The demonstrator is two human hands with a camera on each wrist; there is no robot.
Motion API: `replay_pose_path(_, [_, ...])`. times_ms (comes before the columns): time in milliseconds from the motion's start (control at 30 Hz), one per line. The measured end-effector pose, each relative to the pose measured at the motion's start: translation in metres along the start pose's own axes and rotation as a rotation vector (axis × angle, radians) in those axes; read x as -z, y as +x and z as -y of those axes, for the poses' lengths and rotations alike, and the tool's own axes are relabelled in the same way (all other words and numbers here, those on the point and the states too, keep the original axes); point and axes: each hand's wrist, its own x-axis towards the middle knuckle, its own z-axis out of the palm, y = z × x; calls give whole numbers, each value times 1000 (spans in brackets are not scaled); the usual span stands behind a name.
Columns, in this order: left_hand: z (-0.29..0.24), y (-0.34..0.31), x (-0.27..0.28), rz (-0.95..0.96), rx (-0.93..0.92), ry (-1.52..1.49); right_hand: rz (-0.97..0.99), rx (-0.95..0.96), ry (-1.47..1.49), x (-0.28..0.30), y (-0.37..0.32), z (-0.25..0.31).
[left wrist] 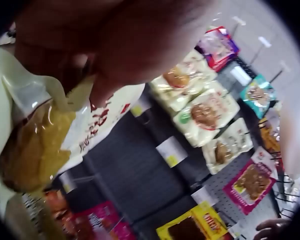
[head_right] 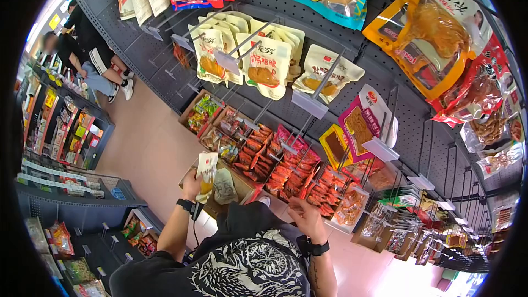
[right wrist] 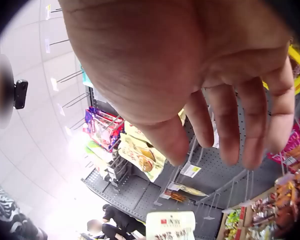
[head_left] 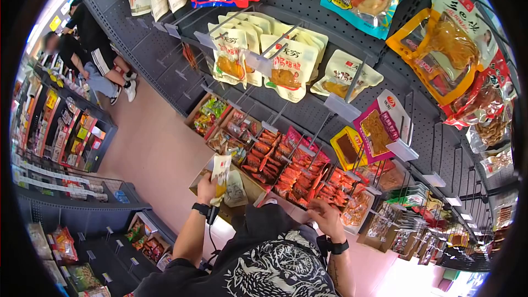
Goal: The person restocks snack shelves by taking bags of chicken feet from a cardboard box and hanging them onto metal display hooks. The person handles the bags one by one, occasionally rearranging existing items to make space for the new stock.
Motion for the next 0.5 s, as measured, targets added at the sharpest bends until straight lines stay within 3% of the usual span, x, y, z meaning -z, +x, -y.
replay_pose_path(67, [27,-15,-14,13,250,235,54,-65,-25,-6,-4,-4])
replay_pose_path(167, [92,-16,-50,49,446,204,63,9,-90,-15,-4,-6])
replay_pose_path(233, [89,-9,-58,211,396,232,100,-10,-103,-11,-3,4])
replay_pose_path(267, [74,-5,-62,203,262,263,101,-4,-115,-9,-4,5])
replay_pose_path(300, [22,1,-55,320,193,319,104,-1,-120,-7,-4,6])
replay_pose_path(367, [-57,4,-51,383,-44,71,104,-50,-66,0,0,15])
replay_pose_path(433, [-131,15,-55,598,-100,-138,23,-24,-8,7,3,17])
replay_pose_path(500, [-201,25,-66,666,-322,-158,-37,90,-26,24,17,39])
